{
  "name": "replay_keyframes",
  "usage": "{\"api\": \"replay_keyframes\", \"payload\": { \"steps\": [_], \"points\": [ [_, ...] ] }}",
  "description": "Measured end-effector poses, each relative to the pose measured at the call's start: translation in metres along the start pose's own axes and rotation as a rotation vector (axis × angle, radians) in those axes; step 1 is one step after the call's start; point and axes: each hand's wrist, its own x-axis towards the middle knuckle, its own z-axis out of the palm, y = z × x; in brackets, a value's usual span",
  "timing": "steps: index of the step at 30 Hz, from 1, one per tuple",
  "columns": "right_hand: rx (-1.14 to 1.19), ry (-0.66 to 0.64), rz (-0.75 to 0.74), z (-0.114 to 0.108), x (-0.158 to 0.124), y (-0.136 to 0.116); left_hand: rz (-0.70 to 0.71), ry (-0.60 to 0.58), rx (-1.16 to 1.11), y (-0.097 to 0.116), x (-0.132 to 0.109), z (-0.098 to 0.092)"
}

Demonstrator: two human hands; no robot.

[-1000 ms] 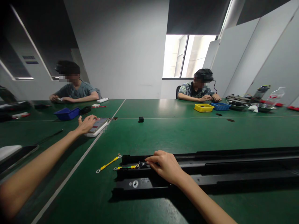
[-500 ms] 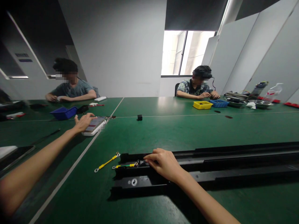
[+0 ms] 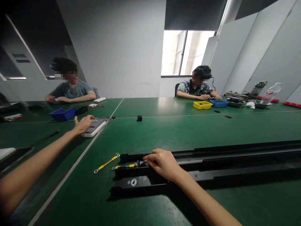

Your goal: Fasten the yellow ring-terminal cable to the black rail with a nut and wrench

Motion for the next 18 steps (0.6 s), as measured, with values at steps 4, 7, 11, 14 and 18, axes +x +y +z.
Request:
{"api": "replay_keyframes", "payload": {
  "steps": [4, 7, 11, 14, 18],
  "points": [
    [-0.004, 0.002, -0.005, 0.0, 0.0, 0.0, -0.005, 0.045, -0.036, 0.003, -0.004, -0.011],
    [-0.003, -0.001, -0.007, 0.0, 0.0, 0.0, -0.039, 0.141, -0.075, 0.009, -0.002, -0.024],
    [0.002, -0.008, -0.008, -0.001, 0.0, -0.001, -0.032, 0.304, -0.151, 0.038, -0.012, -0.041],
    [0.003, -0.011, -0.006, -0.002, 0.0, -0.002, 0.092, 0.34, -0.221, 0.075, -0.051, -0.048],
    [0.004, -0.015, -0.002, -0.003, 0.001, -0.002, 0.395, 0.259, -0.296, 0.118, -0.125, -0.046]
  ]
}}
